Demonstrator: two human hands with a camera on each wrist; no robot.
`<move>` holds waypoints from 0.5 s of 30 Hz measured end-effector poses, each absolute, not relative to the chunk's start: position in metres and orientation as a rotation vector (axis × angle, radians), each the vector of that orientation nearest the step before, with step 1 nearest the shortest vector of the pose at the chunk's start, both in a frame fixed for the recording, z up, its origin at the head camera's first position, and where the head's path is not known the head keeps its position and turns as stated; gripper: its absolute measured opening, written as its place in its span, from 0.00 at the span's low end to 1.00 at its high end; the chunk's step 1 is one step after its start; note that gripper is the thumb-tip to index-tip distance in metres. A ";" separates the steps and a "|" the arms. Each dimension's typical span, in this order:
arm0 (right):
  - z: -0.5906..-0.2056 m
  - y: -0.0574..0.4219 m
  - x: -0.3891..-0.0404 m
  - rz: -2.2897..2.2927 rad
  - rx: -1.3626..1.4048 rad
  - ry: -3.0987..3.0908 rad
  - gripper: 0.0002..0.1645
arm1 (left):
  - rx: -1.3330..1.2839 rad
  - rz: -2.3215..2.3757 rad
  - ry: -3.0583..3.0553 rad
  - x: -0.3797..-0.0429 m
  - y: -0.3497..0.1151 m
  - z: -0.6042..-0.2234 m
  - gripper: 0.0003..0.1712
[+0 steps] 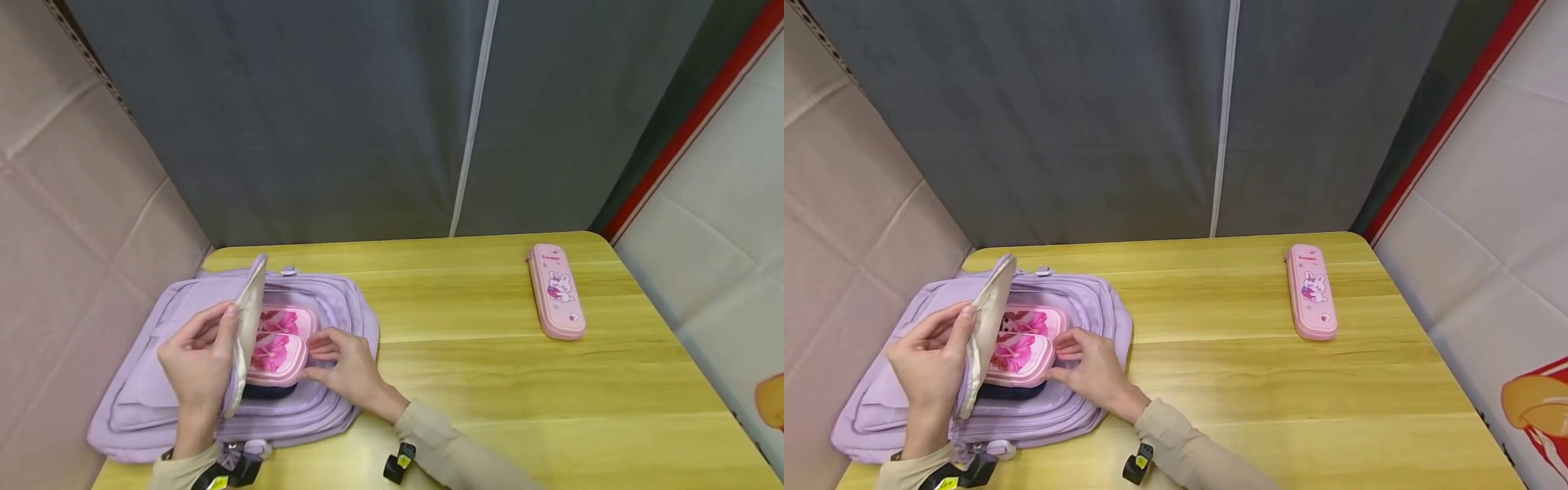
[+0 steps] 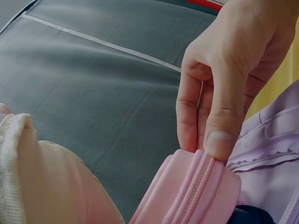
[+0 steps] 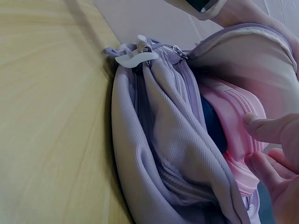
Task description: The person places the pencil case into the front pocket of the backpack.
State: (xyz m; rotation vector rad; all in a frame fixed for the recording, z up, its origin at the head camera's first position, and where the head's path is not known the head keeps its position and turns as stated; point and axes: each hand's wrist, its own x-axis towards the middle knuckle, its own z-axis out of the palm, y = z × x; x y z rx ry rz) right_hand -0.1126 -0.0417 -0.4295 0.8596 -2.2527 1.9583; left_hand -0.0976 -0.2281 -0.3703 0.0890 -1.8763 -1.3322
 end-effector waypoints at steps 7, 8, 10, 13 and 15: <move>-0.430 -0.041 -0.109 1.969 0.846 -2.286 0.27 | 0.115 -1.313 -1.897 -0.098 -0.230 -0.373 0.07; -0.434 -0.040 -0.111 1.973 0.854 -2.283 0.27 | 0.121 -1.306 -1.901 -0.098 -0.230 -0.373 0.07; -0.442 -0.037 -0.115 1.963 0.885 -2.284 0.26 | 0.133 -1.303 -1.904 -0.099 -0.231 -0.373 0.08; -0.454 -0.030 -0.124 1.912 0.920 -2.284 0.24 | 0.143 -1.313 -1.899 -0.100 -0.232 -0.373 0.09; -0.456 -0.023 -0.130 1.836 0.925 -2.288 0.24 | 0.150 -1.319 -1.893 -0.101 -0.234 -0.373 0.09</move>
